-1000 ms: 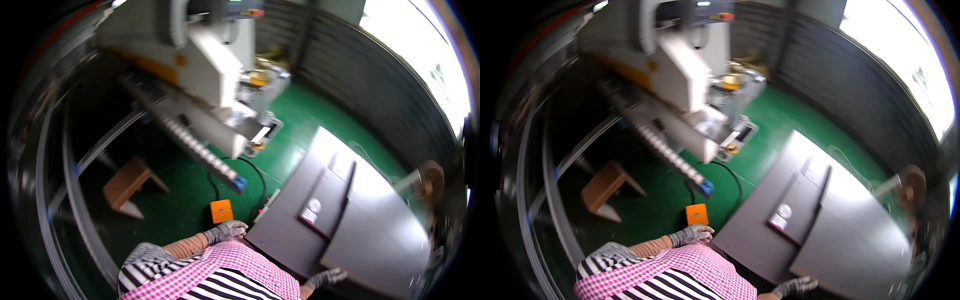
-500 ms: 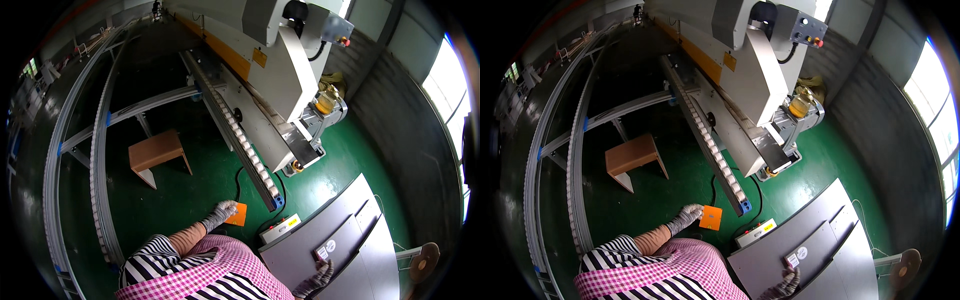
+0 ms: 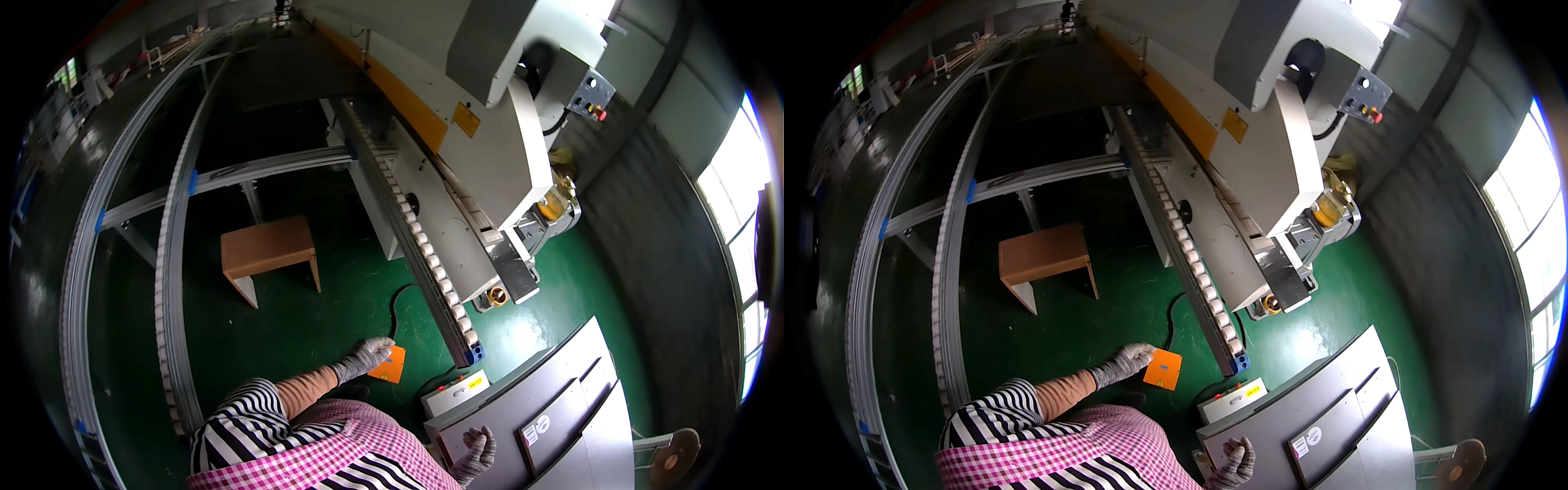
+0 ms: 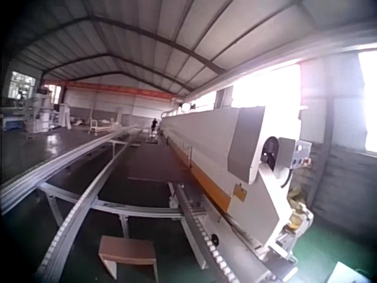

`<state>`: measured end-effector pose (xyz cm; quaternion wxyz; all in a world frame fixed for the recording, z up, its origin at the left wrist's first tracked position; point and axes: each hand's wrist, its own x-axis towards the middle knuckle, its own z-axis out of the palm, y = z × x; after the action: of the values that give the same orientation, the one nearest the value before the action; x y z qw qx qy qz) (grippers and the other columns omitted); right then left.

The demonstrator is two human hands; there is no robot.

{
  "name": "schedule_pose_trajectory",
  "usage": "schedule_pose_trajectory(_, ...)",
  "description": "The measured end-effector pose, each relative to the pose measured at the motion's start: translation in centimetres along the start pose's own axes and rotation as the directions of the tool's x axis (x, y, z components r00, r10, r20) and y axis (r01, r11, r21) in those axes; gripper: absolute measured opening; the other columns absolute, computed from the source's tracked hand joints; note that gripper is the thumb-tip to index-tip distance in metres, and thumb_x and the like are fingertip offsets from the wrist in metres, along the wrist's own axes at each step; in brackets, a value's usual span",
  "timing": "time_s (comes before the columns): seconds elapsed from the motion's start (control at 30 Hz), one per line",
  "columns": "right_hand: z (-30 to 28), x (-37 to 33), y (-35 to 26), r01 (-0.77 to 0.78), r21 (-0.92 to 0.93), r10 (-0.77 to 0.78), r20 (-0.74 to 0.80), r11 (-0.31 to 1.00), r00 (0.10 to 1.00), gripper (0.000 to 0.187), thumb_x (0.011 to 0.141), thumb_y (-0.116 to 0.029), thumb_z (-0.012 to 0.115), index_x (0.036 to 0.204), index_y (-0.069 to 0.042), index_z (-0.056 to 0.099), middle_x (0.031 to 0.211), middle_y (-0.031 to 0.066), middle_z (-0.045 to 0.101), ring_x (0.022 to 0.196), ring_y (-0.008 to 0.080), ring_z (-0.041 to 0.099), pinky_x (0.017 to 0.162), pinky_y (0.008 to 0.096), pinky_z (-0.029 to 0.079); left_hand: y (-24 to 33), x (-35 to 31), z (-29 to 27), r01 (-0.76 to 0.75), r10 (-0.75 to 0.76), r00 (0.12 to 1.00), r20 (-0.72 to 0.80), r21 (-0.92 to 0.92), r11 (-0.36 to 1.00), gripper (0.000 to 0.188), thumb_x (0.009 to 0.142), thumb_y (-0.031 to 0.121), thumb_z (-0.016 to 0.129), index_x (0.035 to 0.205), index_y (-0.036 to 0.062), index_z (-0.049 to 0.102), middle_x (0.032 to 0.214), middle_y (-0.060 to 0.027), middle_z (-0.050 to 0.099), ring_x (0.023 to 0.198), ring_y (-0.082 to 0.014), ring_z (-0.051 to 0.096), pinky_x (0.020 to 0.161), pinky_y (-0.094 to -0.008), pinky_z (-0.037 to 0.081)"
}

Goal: The person feeds large wooden boards into an industrial edge-banding machine by hand, guiding each board along the conveyor and then stacking the processed boards on a nearby table.

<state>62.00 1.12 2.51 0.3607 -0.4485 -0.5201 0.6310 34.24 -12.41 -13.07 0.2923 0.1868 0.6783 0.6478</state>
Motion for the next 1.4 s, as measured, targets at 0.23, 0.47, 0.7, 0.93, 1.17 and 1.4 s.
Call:
schedule_pose_trajectory(0.23, -1.4, -3.1, 0.6, 0.078, -0.047, -0.053, 0.396, 0.996, 0.917, 0.024, 0.090, -0.013, 0.058, 0.108, 0.003, 0.059, 0.093, 0.0100, 0.065, 0.086, 0.0169, 0.062, 0.079, 0.0286, 0.051, -6.3, -11.8, -2.9, -0.016, 0.015, 0.949, -0.316, -0.002, 1.000, 0.027, 0.090, 0.009, 0.056, 0.115, -0.0005, 0.056, 0.111, -0.0106, 0.062, 0.105, -0.0184, 0.058, 0.094, -0.0311, 0.045)
schedule_pose_trajectory(0.47, -6.1, -8.9, 4.2, -0.001, -0.055, 0.039, 0.680, 0.998, 0.733, 0.028, 0.091, -0.015, 0.058, 0.111, 0.004, 0.059, 0.095, 0.0103, 0.066, 0.087, 0.0159, 0.063, 0.082, 0.0287, 0.050, -1.2, -26.3, -3.9, 0.056, 0.105, 0.842, -0.529, 0.279, 0.959, 0.019, 0.088, 0.006, 0.057, 0.106, 0.0018, 0.061, 0.106, -0.0079, 0.062, 0.098, -0.0155, 0.059, 0.091, -0.0289, 0.046)
schedule_pose_trajectory(0.7, -6.6, -12.8, 6.4, -0.047, -0.139, 0.142, 0.827, 0.989, 0.544, 0.027, 0.091, -0.011, 0.057, 0.114, 0.003, 0.058, 0.101, 0.0098, 0.066, 0.094, 0.0137, 0.060, 0.085, 0.0253, 0.047, 2.5, -34.7, -8.5, 0.107, 0.576, 0.568, -0.587, 0.747, 0.656, 0.015, 0.079, 0.011, 0.065, 0.092, 0.0049, 0.065, 0.104, -0.0124, 0.061, 0.099, -0.0298, 0.058, 0.090, -0.0371, 0.046)
schedule_pose_trajectory(0.93, -7.2, -14.5, 6.1, 0.012, -0.229, 0.186, 0.819, 0.973, 0.543, 0.025, 0.090, -0.010, 0.058, 0.112, 0.002, 0.060, 0.102, 0.0074, 0.065, 0.095, 0.0121, 0.059, 0.086, 0.0242, 0.045, 4.3, -37.7, -14.6, 0.388, 0.678, 0.463, -0.570, 0.819, 0.423, 0.026, 0.074, 0.012, 0.069, 0.098, 0.0051, 0.064, 0.112, -0.0136, 0.057, 0.106, -0.0313, 0.053, 0.095, -0.0388, 0.042)
schedule_pose_trajectory(1.17, -3.7, -14.5, 7.6, -0.032, -0.270, 0.248, 0.822, 0.962, 0.513, 0.026, 0.091, -0.013, 0.058, 0.113, 0.000, 0.060, 0.102, 0.0058, 0.065, 0.094, 0.0112, 0.058, 0.085, 0.0243, 0.045, 4.1, -38.4, -18.6, 0.628, 0.364, 0.507, -0.782, 0.623, 0.466, 0.048, 0.077, 0.032, 0.067, 0.118, 0.0075, 0.057, 0.130, -0.0157, 0.047, 0.120, -0.0339, 0.043, 0.104, -0.0429, 0.033)
schedule_pose_trajectory(1.4, 1.9, -16.1, 6.7, 0.090, -0.314, 0.253, 0.879, 0.945, 0.404, 0.032, 0.090, -0.017, 0.060, 0.117, 0.000, 0.057, 0.105, 0.0060, 0.064, 0.097, 0.0122, 0.057, 0.087, 0.0249, 0.043, 1.6, -38.5, -21.6, 0.501, 0.468, 0.483, -0.740, 0.672, 0.545, 0.045, 0.078, 0.026, 0.068, 0.117, 0.0050, 0.057, 0.129, -0.0180, 0.047, 0.121, -0.0334, 0.044, 0.104, -0.0410, 0.035)
